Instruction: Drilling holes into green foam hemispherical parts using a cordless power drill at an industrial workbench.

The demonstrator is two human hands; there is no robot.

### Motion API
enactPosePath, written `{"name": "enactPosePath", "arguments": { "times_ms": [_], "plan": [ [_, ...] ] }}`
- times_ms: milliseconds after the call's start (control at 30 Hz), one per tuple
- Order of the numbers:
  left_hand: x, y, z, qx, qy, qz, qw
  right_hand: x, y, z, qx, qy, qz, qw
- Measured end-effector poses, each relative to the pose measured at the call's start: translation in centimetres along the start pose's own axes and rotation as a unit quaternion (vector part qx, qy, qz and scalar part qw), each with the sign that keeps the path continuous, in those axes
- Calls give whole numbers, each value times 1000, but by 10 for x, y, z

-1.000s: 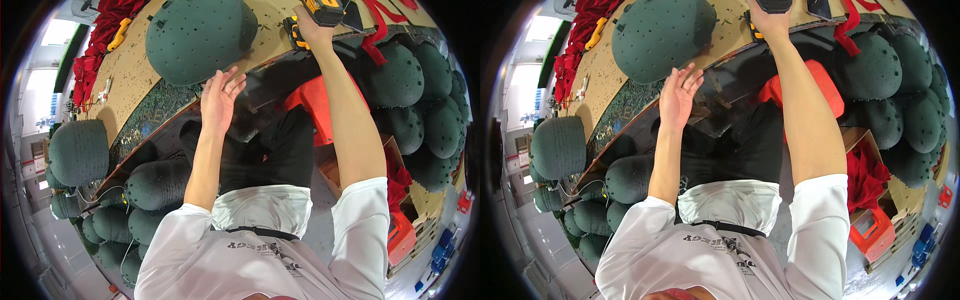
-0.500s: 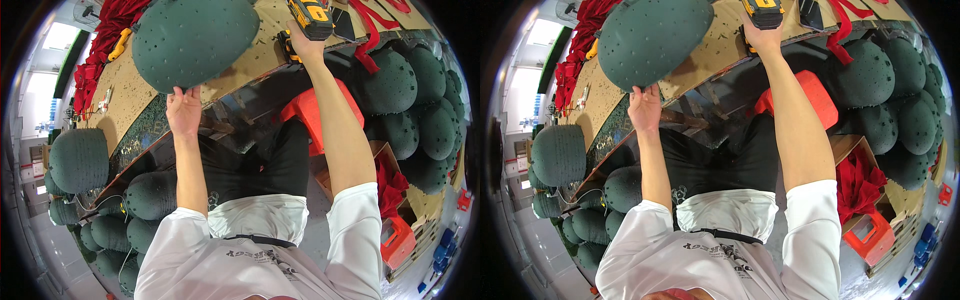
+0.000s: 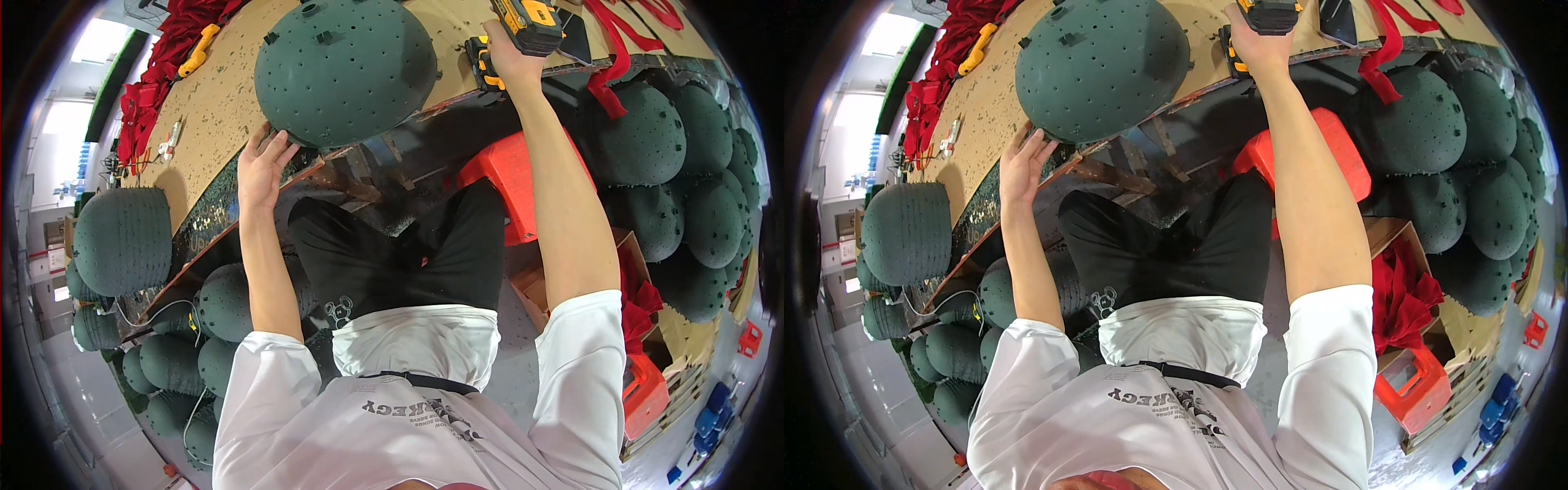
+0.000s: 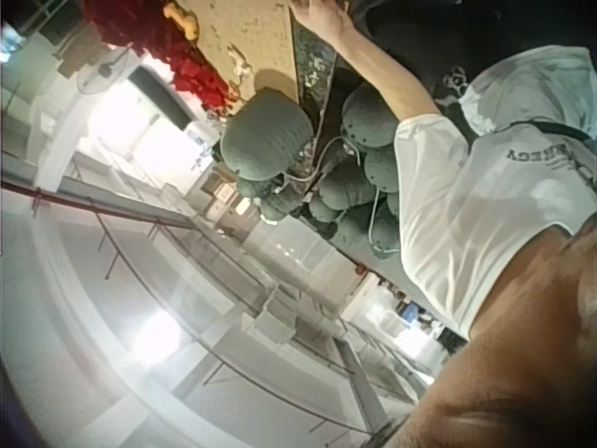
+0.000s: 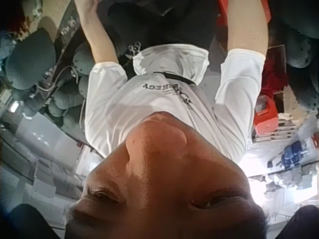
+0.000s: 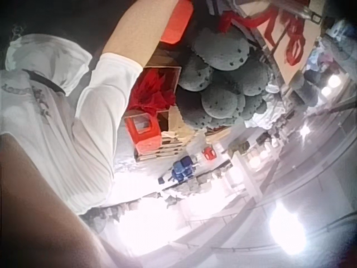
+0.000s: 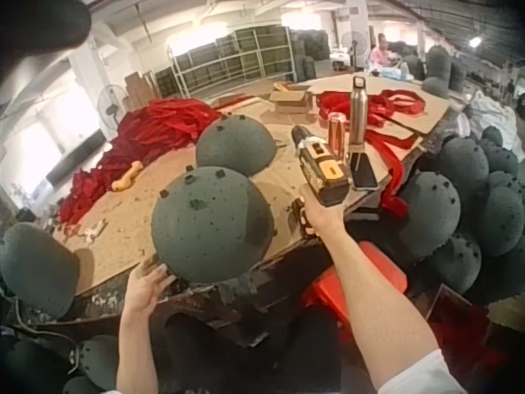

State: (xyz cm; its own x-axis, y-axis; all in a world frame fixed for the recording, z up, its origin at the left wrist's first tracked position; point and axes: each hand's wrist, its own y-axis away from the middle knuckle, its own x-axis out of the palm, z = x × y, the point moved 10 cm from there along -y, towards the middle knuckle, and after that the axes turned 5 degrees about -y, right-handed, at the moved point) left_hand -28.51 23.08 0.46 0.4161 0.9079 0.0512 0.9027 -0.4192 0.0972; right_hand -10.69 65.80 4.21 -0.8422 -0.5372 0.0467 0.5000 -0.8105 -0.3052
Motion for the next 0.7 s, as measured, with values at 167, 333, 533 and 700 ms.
{"name": "enactPosePath", "arguments": {
  "times_ms": [167, 333, 533, 700],
  "plan": [
    [26, 27, -72, 157, -401, -8, 903, 1, -8, 14, -144, 52, 5, 988],
    [96, -7, -172, 448, -477, -51, 755, 2, -8, 1, -104, -65, 27, 992],
    [152, -137, -144, 196, -692, 36, 693, -13, 33, 23, -42, -9, 30, 999],
    [175, -131, -144, 284, -622, 116, 720, -37, 155, 39, 17, -101, 96, 990]
  ]
}}
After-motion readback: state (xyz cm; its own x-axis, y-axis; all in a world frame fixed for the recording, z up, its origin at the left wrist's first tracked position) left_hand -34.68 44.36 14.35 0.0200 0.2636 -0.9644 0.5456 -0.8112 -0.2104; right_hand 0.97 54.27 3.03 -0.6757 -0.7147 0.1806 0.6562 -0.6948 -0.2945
